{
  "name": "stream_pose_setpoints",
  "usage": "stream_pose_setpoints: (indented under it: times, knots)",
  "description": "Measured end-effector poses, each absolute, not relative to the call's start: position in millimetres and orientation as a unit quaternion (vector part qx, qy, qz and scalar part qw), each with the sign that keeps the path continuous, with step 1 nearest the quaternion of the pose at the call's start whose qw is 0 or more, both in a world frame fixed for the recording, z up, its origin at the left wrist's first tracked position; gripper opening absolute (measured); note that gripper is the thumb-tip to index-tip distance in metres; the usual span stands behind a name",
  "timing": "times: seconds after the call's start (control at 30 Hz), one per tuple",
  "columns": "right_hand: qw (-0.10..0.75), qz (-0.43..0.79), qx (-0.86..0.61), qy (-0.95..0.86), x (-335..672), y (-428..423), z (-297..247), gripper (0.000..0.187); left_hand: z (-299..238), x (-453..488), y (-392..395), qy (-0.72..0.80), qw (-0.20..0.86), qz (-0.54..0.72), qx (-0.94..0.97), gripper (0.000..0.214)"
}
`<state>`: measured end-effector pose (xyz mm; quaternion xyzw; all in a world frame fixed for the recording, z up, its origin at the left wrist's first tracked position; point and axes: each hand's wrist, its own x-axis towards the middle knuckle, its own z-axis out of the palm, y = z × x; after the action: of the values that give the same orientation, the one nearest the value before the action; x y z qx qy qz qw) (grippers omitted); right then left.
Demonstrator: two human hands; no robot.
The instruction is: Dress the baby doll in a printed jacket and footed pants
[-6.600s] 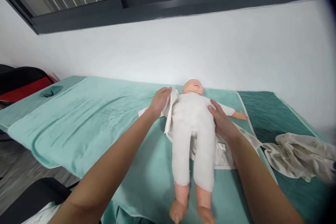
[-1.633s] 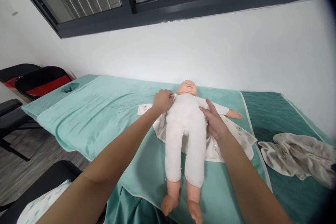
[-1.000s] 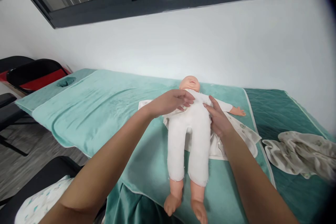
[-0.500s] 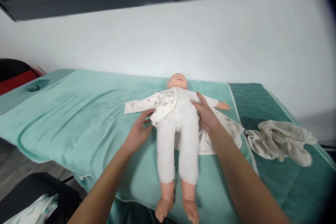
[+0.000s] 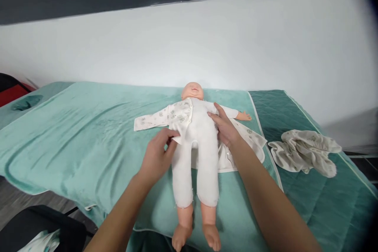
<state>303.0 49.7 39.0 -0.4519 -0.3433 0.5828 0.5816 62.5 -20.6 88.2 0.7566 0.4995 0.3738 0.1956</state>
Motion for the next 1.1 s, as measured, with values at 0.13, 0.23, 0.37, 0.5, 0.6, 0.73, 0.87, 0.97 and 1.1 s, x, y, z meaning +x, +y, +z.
stream_pose_setpoints:
  times: [0.13,0.23,0.37,0.5,0.6,0.73,0.87,0.97,1.1]
  knots:
    - [0.576,0.587,-0.453,-0.343,303,49,38,0.088,104,75,-33,0.429,0.183,0.277,0.840,0.017]
    - [0.575,0.588,-0.453,-0.344,303,48,39,0.087,106,78,-36,0.408,0.156,0.219,0.873,0.019]
    - [0.579,0.582,-0.452,-0.348,303,48,40,0.086,104,79,-30,0.407,0.047,0.263,0.873,0.020]
    - [0.573,0.583,-0.461,-0.345,303,49,41,0.087,107,92,-22,0.453,-0.033,0.287,0.843,0.024]
    - [0.568,0.589,-0.462,-0.342,302,49,41,0.087,104,106,-22,0.480,-0.026,0.252,0.840,0.039]
    - [0.575,0.582,-0.455,-0.351,303,50,37,0.087,93,114,-30,0.513,-0.011,0.236,0.826,0.053]
    - [0.568,0.574,-0.466,-0.360,304,51,34,0.089,86,108,-38,0.515,-0.019,0.228,0.826,0.060]
    - [0.562,0.573,-0.476,-0.360,304,51,34,0.090,87,104,-38,0.508,0.000,0.256,0.823,0.052]
    - [0.555,0.571,-0.483,-0.364,305,52,34,0.092,90,106,-33,0.496,0.029,0.349,0.794,0.034]
